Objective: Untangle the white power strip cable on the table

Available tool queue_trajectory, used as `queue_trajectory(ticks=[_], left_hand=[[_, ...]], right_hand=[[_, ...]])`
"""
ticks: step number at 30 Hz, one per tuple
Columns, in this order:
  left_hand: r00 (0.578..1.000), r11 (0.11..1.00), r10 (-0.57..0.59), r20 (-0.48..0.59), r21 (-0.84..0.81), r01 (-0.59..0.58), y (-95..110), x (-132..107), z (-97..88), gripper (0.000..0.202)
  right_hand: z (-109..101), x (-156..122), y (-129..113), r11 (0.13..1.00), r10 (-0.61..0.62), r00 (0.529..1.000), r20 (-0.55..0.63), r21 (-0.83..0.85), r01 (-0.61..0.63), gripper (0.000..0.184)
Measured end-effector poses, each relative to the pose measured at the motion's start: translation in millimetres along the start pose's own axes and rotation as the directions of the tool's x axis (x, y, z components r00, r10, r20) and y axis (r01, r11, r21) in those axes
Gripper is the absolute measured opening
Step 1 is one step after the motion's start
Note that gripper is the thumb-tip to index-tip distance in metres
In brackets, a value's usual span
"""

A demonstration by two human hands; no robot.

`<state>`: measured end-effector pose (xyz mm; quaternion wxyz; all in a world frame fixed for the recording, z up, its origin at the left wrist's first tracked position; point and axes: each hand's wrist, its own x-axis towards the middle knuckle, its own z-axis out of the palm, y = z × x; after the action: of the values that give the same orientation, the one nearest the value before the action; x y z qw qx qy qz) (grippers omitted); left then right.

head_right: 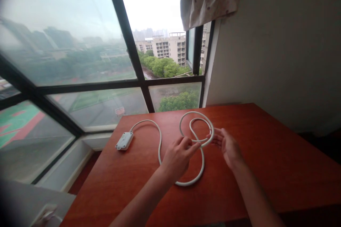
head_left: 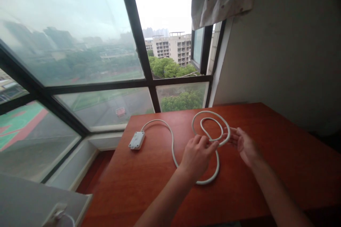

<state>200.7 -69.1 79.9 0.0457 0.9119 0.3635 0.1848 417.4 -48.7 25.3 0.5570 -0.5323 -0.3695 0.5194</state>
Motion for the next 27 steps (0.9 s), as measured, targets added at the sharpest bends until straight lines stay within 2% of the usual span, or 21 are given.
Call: queue_trajectory(ticks=[2, 5, 8, 10, 12, 14, 16, 19, 23, 27], left_hand=[[0.998, 0.998, 0.038, 0.052, 0.051, -0.041, 4, 1, 6.8, 0.037], [0.995, 0.997, 0.070, 0.076, 0.027, -0.072, 4, 4, 17.8, 0.036], [0.999, 0.998, -0.025, 0.034, -0.060, 0.027, 1, 3, 29.5, 0.044], [0.991, 0.984, -0.134, -0.001, -0.121, 0.133, -3, -3, 36.5, 0.059], [0.977, 0.966, -0.212, 0.016, -0.146, 0.212, -7, -13, 41.3, 0.067], [0.972, 0.966, -0.212, 0.099, -0.128, 0.224, -10, -26, 43.1, 0.056], [0.969, 0.980, -0.141, 0.204, -0.114, 0.166, -12, -40, 42.5, 0.040], [0.951, 0.991, -0.020, 0.308, -0.123, 0.061, -12, -57, 40.4, 0.031], [0.944, 0.997, 0.012, 0.329, -0.080, 0.015, -12, -64, 40.0, 0.015], [0.946, 0.999, 0.013, 0.323, -0.045, 0.001, -14, -63, 42.1, 0.010]], right_hand=[[-7, -2, -11, 0.999, -0.023, 1.000, 0.003, 0.038, 0.023, 0.046], [-11, -5, -20, 0.990, -0.069, 0.997, 0.025, -0.125, 0.072, 0.039], [-17, 2, -16, 0.987, -0.078, 0.996, -0.042, -0.144, 0.071, 0.037], [-24, 11, -7, 0.998, -0.042, 0.992, -0.122, -0.045, 0.037, 0.032], [-32, 21, 3, 0.996, 0.020, 0.983, -0.184, 0.091, -0.003, 0.023], [-38, 30, 14, 0.970, 0.107, 0.978, -0.182, 0.237, -0.062, 0.012], [-41, 37, 23, 0.928, 0.181, 0.974, -0.134, 0.352, -0.124, 0.003], [-40, 42, 32, 0.872, 0.243, 0.966, -0.091, 0.457, -0.176, 0.014], [-30, 43, 36, 0.810, 0.306, 0.946, -0.106, 0.552, -0.200, 0.019], [-13, 40, 37, 0.844, 0.271, 0.955, -0.122, 0.508, -0.175, 0.012]])
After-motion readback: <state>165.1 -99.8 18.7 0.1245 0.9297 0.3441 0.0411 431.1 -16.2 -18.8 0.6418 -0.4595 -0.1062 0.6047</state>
